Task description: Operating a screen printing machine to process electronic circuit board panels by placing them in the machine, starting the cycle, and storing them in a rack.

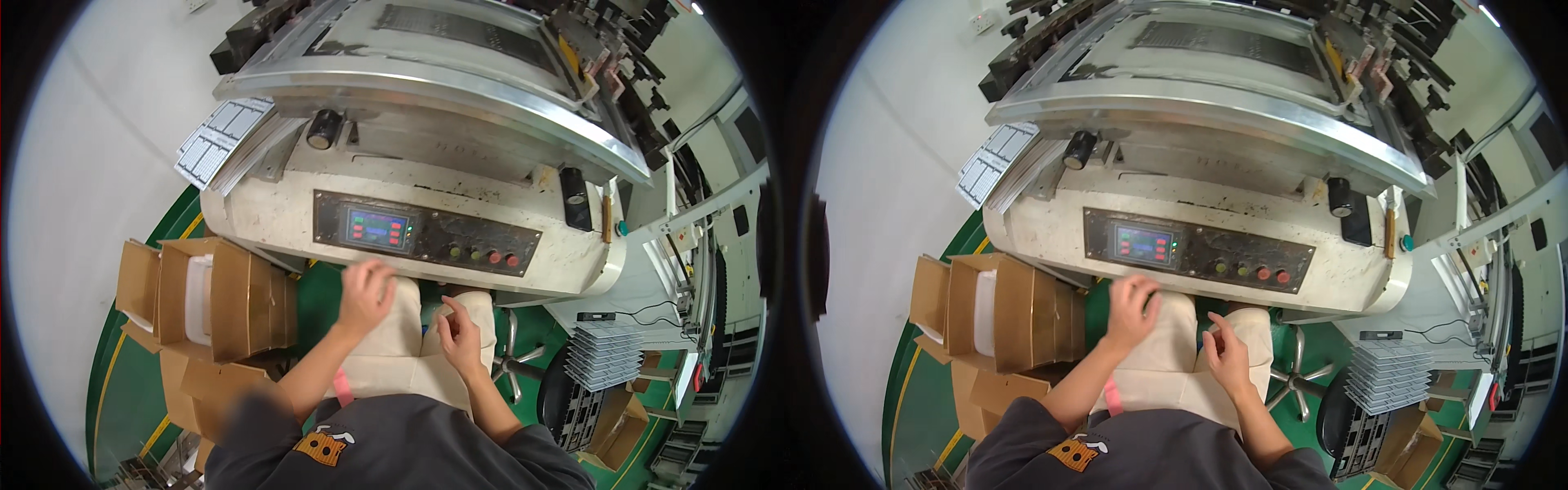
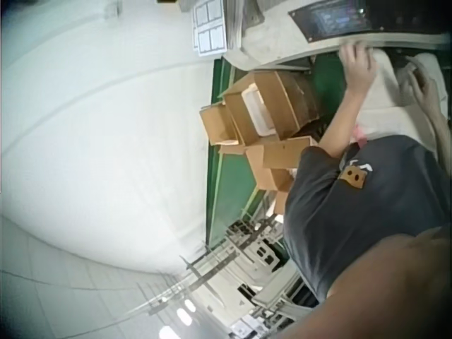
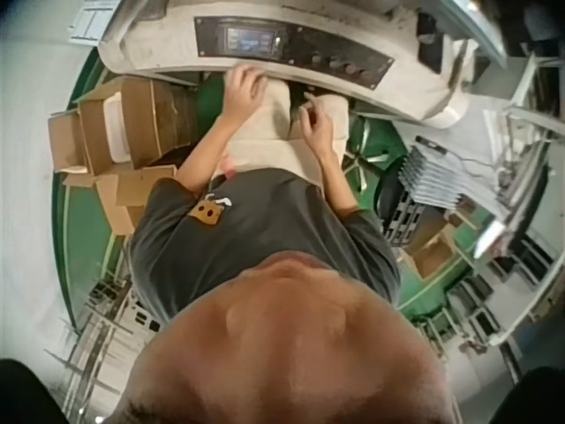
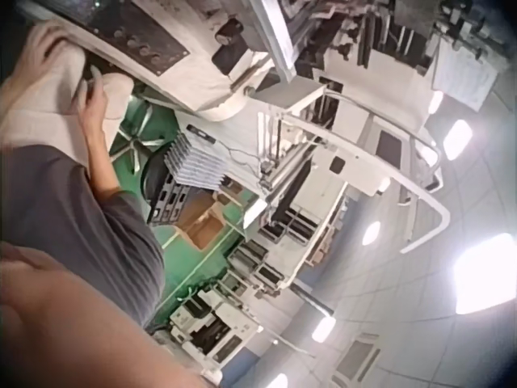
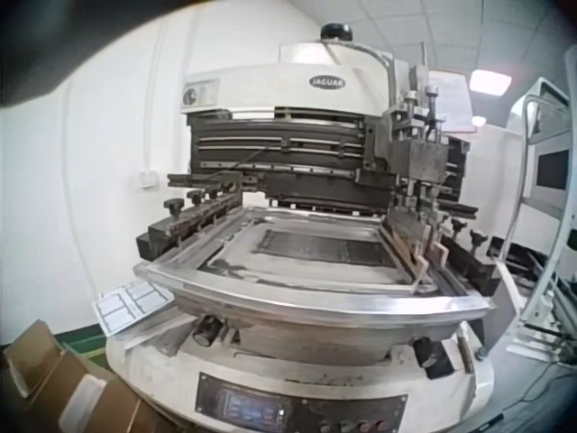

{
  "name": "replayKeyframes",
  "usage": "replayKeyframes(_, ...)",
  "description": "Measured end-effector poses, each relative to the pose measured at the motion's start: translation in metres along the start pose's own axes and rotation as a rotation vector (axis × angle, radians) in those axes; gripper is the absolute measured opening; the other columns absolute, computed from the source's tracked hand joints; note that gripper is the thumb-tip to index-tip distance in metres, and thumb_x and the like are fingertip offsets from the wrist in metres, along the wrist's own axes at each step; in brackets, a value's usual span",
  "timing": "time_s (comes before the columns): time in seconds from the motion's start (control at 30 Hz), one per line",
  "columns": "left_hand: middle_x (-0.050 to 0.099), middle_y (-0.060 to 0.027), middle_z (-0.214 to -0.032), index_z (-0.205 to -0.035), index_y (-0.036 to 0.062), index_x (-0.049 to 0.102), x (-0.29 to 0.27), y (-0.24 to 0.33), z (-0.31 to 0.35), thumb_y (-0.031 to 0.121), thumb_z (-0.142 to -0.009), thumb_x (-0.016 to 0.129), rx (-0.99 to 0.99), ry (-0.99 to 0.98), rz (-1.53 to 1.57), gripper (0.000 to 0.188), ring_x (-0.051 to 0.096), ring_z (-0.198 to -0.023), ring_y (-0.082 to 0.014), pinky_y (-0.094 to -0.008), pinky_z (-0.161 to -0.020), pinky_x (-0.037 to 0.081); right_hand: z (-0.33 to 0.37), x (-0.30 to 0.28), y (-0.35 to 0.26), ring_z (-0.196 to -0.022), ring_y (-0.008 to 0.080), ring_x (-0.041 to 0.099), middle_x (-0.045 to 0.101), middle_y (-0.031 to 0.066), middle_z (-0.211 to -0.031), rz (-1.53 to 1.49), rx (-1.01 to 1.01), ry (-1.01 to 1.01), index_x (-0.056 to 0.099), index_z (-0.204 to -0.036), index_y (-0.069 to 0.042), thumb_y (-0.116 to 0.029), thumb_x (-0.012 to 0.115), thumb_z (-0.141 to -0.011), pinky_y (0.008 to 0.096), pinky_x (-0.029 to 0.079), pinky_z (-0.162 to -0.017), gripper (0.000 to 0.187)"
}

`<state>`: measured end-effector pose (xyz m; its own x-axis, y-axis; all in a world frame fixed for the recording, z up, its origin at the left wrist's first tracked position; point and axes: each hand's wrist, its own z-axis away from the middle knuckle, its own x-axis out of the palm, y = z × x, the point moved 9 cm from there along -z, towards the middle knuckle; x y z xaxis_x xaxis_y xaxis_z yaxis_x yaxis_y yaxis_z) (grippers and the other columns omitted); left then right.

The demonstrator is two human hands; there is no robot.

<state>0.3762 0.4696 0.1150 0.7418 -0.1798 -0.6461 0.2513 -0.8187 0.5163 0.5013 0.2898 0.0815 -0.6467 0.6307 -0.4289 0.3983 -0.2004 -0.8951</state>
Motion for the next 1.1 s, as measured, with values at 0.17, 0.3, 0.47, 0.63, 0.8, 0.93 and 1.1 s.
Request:
replayKeyframes(0.17, 0.067, -0.0112, -0.095, -0.096, 0.0083, 0.068, 0.099, 0.097, 0.021, 0.016, -0.09, 0.065, 0.28, -0.509, 0.467, 0.01, 0.065, -0.088, -0.0319, -0.0422, -0.08, 0.052, -0.021, -0.054, -0.021, -0.059, 0.0048, 0.054, 0.058, -0.0006, -0.07, -0.028, -0.005, 0.12, 0.06, -0.129, -0.004, -0.004, 0.061, -0.097, 0.0219, 0.044, -0.053, 0.032)
replayKeyframes(0.3, 0.068, -0.0111, -0.094, -0.098, 0.0084, 0.067, 0.124, 0.136, 0.034, 0.018, -0.093, 0.063, 0.317, -0.546, 0.554, 0.012, 0.066, -0.085, -0.0326, -0.0427, -0.077, 0.053, -0.045, -0.122, -0.062, -0.061, 0.0052, 0.054, 0.056, -0.0016, -0.069, 0.048, -0.09, 0.22, 0.061, -0.128, -0.003, -0.003, 0.061, -0.097, 0.022, 0.045, -0.056, 0.031)
replayKeyframes(0.47, 0.068, -0.0141, -0.092, -0.102, 0.0075, 0.063, 0.218, 0.033, 0.099, 0.028, -0.096, 0.062, -0.257, -0.696, 0.583, 0.021, 0.066, -0.085, -0.035, -0.0443, -0.074, 0.052, -0.053, -0.209, -0.107, -0.066, 0.0056, 0.054, 0.057, -0.0019, -0.075, 0.11, -0.137, 0.351, 0.061, -0.128, -0.002, -0.003, 0.059, -0.097, 0.0214, 0.044, -0.059, 0.031)
replayKeyframes(0.63, 0.07, -0.0166, -0.093, -0.102, 0.007, 0.059, 0.234, 0.004, 0.099, 0.033, -0.098, 0.06, -0.478, -0.669, 0.678, 0.026, 0.067, -0.085, -0.0366, -0.0452, -0.075, 0.052, -0.068, -0.242, -0.175, -0.091, 0.0148, 0.058, 0.061, 0.0081, -0.102, 0.318, -0.342, 0.329, 0.059, -0.131, -0.001, -0.003, 0.062, -0.094, 0.0279, 0.048, -0.078, 0.037)
replayKeyframes(0.8, 0.07, -0.0163, -0.095, -0.102, 0.0066, 0.059, 0.233, 0.005, 0.1, 0.032, -0.098, 0.059, -0.503, -0.648, 0.686, 0.026, 0.068, -0.086, -0.0353, -0.0435, -0.075, 0.053, -0.122, -0.183, -0.242, -0.133, 0.0309, 0.048, 0.052, 0.0186, -0.142, 0.703, -0.586, 0.006, 0.055, -0.135, 0.002, -0.007, 0.063, -0.088, 0.0428, 0.037, -0.111, 0.048)
replayKeyframes(0.93, 0.071, -0.0148, -0.094, -0.103, 0.0065, 0.059, 0.238, 0.002, 0.102, 0.031, -0.098, 0.06, -0.513, -0.624, 0.705, 0.025, 0.069, -0.087, -0.0341, -0.0426, -0.076, 0.053, -0.186, -0.168, -0.258, -0.127, 0.0329, 0.054, 0.058, 0.0189, -0.135, 0.793, -0.675, 0.005, 0.057, -0.136, 0.0, -0.021, 0.071, -0.091, 0.0399, 0.042, -0.107, 0.052)
replayKeyframes(1.1, 0.071, -0.0141, -0.092, -0.103, 0.0061, 0.059, 0.238, 0.005, 0.101, 0.03, -0.098, 0.061, -0.531, -0.625, 0.776, 0.024, 0.069, -0.086, -0.0312, -0.0411, -0.075, 0.053, -0.289, -0.183, -0.248, -0.138, 0.0346, 0.046, 0.053, 0.0228, -0.144, 0.841, -0.312, 0.087, 0.051, -0.143, 0.002, -0.041, 0.07, -0.093, 0.0374, 0.033, -0.115, 0.069)
